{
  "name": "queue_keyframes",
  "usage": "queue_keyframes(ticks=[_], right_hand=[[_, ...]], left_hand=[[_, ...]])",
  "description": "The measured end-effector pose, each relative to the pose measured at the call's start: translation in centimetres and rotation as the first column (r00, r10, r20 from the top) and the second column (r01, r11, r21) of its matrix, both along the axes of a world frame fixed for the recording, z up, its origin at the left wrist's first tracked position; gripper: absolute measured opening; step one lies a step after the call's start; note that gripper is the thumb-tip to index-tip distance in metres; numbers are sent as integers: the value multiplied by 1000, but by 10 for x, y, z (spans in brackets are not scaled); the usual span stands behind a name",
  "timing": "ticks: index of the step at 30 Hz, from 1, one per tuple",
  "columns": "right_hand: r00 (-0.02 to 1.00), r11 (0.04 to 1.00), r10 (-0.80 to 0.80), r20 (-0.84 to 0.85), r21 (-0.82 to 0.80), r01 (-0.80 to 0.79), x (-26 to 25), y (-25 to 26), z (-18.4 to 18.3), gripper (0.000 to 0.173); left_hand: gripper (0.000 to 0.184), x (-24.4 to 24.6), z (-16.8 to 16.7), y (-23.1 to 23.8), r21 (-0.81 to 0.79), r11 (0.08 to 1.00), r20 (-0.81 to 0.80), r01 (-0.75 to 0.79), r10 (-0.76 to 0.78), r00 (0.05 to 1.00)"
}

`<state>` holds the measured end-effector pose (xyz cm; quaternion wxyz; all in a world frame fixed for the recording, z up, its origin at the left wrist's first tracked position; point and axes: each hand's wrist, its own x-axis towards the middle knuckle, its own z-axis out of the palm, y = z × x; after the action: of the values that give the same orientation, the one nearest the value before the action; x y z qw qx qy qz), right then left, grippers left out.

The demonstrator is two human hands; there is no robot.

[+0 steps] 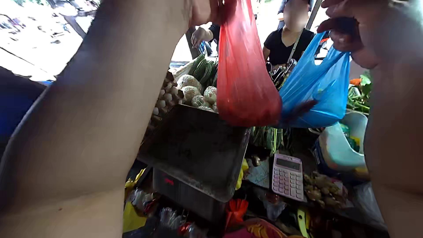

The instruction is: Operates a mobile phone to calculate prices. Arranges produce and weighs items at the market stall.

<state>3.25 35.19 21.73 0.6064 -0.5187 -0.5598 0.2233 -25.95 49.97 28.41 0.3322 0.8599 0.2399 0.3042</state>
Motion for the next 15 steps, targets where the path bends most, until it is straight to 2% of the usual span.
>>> queue_keyframes(ticks=[1,3,6,8,9,11,15], right_hand=[[1000,1000,18,-4,-11,-18,3,6,2,18],[996,996,86,22,-13,-86,9,17,3,19],[967,975,219,129,-4,-220,12,31,-2,23],[936,950,306,173,10,-312,11,40,-7,44],[925,936,341,166,33,-350,10,44,-9,49],[912,911,393,116,84,-404,9,53,-14,42],[956,962,274,-102,14,-274,4,60,-16,23]], left_hand=[[16,18,-1,-39,-146,983,84,-116,129,988],[18,42,-1,-73,-227,955,98,-190,216,971],[18,74,-3,-67,-123,991,53,-57,64,997],[15,99,-4,-59,-18,999,-12,42,-42,999],[8,111,-3,-57,30,997,-55,75,-73,996],[13,129,0,-53,113,985,-157,129,-111,981],[24,147,2,-37,260,960,-284,109,-32,958]])
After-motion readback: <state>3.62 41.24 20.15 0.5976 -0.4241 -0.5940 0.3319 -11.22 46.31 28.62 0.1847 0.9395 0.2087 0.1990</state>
